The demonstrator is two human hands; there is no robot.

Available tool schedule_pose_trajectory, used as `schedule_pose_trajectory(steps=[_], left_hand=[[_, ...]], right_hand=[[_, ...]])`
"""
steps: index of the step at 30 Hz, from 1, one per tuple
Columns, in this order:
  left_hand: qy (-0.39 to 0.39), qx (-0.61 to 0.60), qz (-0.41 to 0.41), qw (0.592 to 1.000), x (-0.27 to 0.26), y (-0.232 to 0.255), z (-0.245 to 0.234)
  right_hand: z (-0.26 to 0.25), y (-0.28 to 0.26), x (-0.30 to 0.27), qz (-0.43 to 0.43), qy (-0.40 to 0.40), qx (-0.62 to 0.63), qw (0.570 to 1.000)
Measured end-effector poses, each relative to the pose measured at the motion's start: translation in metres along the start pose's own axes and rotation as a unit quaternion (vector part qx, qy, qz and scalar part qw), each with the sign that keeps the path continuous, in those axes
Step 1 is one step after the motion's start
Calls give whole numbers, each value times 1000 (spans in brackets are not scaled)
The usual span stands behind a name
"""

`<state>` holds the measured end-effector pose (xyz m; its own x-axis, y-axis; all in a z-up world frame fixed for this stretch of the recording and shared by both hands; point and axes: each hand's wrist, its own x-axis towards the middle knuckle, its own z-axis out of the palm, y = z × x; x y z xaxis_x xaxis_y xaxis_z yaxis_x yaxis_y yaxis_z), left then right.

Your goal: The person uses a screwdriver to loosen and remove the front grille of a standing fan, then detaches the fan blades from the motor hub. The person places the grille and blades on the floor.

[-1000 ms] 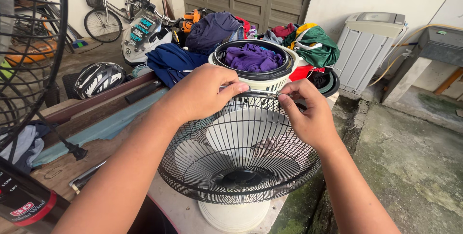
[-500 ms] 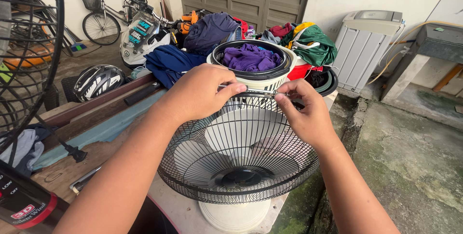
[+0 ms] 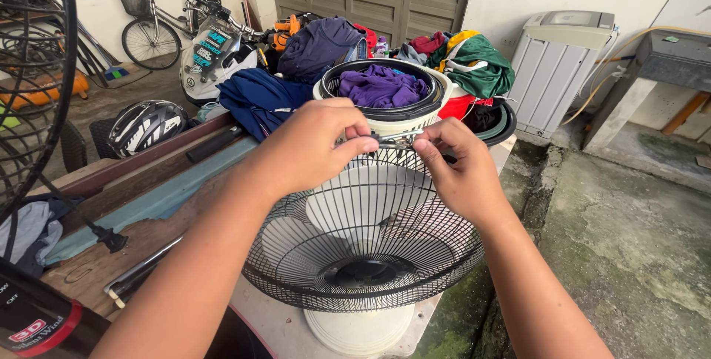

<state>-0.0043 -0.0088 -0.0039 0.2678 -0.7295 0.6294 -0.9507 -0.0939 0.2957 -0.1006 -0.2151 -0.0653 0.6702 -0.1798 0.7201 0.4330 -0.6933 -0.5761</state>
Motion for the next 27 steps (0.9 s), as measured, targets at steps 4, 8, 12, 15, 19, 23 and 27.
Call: schedule_pose_trajectory(steps=[4, 8, 12, 15, 19, 23, 27], left_hand=[[35, 29, 28, 999, -1, -6, 8], [106, 54, -6, 993, 0, -6, 18], [138, 97, -114, 979, 8, 3, 33], [145, 76, -78, 983, 12, 9, 37], [97, 35, -82, 991, 17, 15, 39], [6, -65, -142, 988, 21, 17, 36], [-14, -50, -180, 982, 27, 24, 36]], right_hand=[[-2, -2, 0, -10, -2, -30, 1000], [-4, 0, 1, -18, -8, -53, 998], [-4, 1, 1, 2, -17, -35, 999], [-6, 4, 2, 40, -41, 99, 993], [-8, 8, 4, 8, -45, 60, 997], [-8, 6, 6, -33, -50, -13, 998], [-9, 7, 7, -62, -44, -18, 997]])
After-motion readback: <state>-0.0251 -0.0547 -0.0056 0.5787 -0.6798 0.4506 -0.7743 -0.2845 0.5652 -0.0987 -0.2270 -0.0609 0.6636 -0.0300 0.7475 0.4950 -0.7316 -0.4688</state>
